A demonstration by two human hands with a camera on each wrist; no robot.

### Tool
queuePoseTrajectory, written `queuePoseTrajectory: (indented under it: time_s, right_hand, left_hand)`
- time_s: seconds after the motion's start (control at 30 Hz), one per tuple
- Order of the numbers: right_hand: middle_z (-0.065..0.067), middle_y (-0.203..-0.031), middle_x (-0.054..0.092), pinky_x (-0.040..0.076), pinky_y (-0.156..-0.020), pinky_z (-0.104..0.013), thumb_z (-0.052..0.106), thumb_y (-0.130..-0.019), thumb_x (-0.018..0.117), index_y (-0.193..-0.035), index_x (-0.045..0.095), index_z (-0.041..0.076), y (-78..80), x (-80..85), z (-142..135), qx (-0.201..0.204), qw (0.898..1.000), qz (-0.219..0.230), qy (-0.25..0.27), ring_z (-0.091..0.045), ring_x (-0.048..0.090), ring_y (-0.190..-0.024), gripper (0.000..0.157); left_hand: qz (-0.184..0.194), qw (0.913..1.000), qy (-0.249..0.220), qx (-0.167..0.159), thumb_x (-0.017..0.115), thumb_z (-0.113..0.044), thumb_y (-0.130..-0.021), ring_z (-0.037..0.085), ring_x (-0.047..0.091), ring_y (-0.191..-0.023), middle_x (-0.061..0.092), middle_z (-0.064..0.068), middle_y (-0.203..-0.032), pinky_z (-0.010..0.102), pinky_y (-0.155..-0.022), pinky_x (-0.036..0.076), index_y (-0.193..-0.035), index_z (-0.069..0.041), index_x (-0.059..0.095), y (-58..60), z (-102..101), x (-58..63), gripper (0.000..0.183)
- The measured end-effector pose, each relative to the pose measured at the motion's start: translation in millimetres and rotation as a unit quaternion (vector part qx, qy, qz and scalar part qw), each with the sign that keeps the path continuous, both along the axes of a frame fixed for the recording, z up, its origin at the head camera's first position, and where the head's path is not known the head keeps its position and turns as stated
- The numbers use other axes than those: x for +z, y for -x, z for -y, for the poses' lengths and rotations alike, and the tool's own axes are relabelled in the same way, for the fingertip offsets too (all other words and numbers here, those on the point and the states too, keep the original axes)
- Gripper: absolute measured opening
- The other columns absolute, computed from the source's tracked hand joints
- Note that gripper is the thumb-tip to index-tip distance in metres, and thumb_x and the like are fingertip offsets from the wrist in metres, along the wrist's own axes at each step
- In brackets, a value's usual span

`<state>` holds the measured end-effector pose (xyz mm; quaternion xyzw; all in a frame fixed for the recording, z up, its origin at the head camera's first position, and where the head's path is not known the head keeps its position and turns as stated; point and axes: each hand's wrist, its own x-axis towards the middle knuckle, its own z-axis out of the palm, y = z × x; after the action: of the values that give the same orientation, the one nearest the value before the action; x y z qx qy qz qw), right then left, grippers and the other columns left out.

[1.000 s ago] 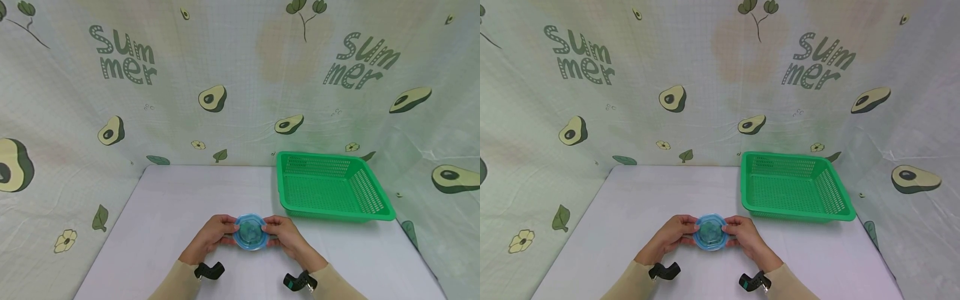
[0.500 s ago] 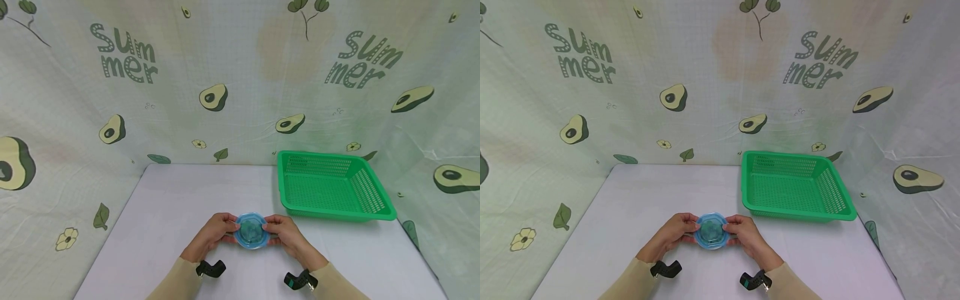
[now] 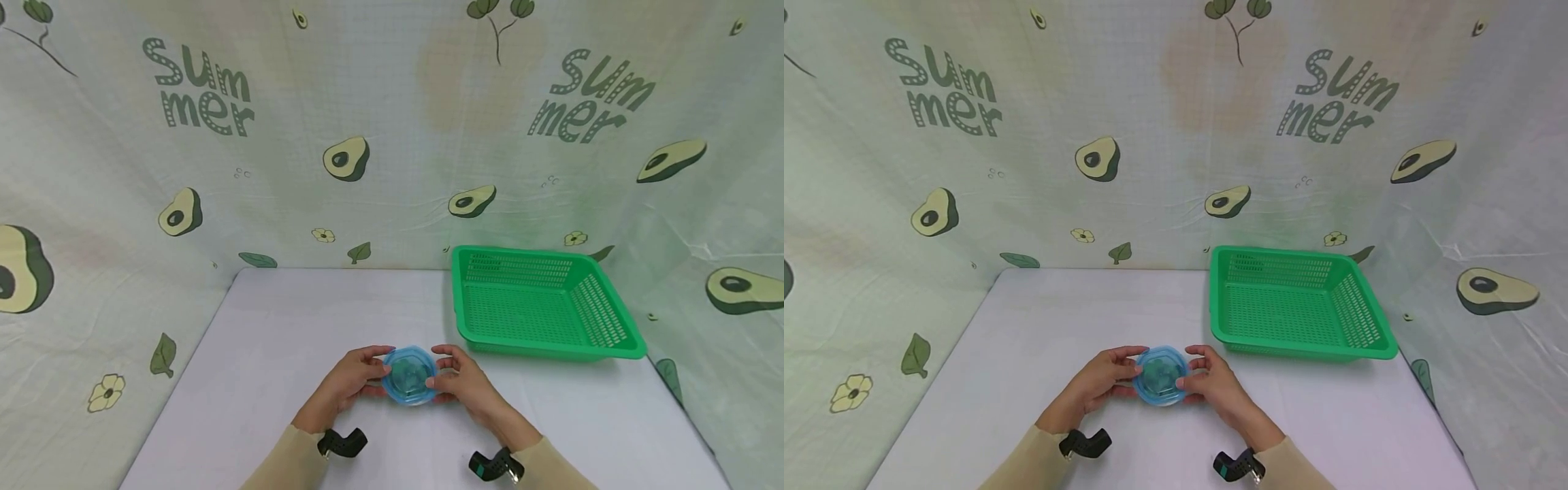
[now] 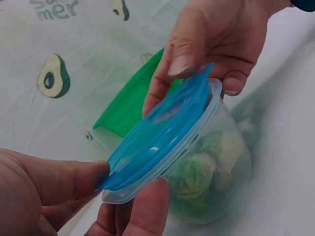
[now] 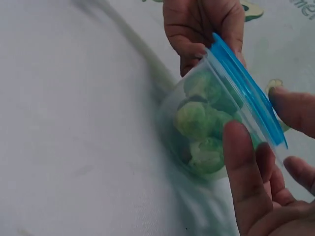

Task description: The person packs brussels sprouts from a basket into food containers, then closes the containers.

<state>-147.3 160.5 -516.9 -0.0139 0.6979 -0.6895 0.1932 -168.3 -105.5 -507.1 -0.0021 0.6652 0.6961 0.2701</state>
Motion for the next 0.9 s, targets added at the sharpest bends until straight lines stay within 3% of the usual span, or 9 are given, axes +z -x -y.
queuePoseTrajectory:
  time_s: [0.17,0.27,0.43,0.7,0.9]
  right_hand:
    - [-0.026,-0.143,0.036,0.062,-0.08,-0.029,-0.004,-0.082,0.085,-0.164,0.025,0.004,-4.3,-1.5,-11,0.098,0.994,-0.045,-0.013,-0.017,0.063,-0.09,0.102]
    - [-0.029,-0.147,0.035,0.06,-0.078,-0.025,-0.002,-0.083,0.087,-0.166,0.023,0.004,-5.5,-3.9,-14,0.128,0.988,-0.077,-0.03,-0.019,0.066,-0.094,0.105]
    - [-0.03,-0.145,0.038,0.061,-0.074,-0.025,0.0,-0.087,0.084,-0.163,0.032,0.001,-7.2,-9.0,-15,0.124,0.986,-0.101,-0.035,-0.015,0.067,-0.09,0.092]
    - [-0.031,-0.133,0.057,0.063,-0.071,-0.032,0.007,-0.096,0.077,-0.154,0.047,-0.003,-4.8,-19.8,-19,0.091,0.984,-0.145,-0.056,-0.019,0.071,-0.078,0.066]
    - [-0.031,-0.143,0.046,0.061,-0.072,-0.027,0.002,-0.092,0.08,-0.158,0.042,-0.001,-5.0,-21.4,-20,0.109,0.984,-0.138,-0.034,-0.014,0.068,-0.083,0.077]
  left_hand:
    - [-0.004,1.0,0.001,0.001,0.068,-0.006,-0.101,0.019,0.074,-0.09,0.059,0.006,-0.1,0.042,-0.081,0.067,-0.148,-0.004,0.06,-1.0,0,-0.2,0.048]
    - [-0.003,1.0,0.004,0.004,0.068,-0.008,-0.101,0.019,0.073,-0.089,0.06,0.007,-0.102,0.041,-0.08,0.067,-0.147,-0.005,0.061,-1.9,0,-0.3,0.047]
    - [-0.003,1.0,0.002,0.005,0.068,-0.01,-0.102,0.02,0.073,-0.092,0.063,0.01,-0.106,0.042,-0.08,0.067,-0.149,-0.006,0.059,-3.2,0,0.3,0.049]
    - [0.017,0.9996,-0.006,0.023,0.06,-0.018,-0.108,0.021,0.071,-0.093,0.069,0.015,-0.123,0.042,-0.081,0.067,-0.145,-0.004,0.063,-3.1,2,0.6,0.039]
    - [0.022,0.9992,-0.013,0.031,0.061,-0.017,-0.108,0.02,0.071,-0.091,0.069,0.014,-0.121,0.038,-0.077,0.068,-0.141,-0.001,0.065,-4.6,1,-0.5,0.037]
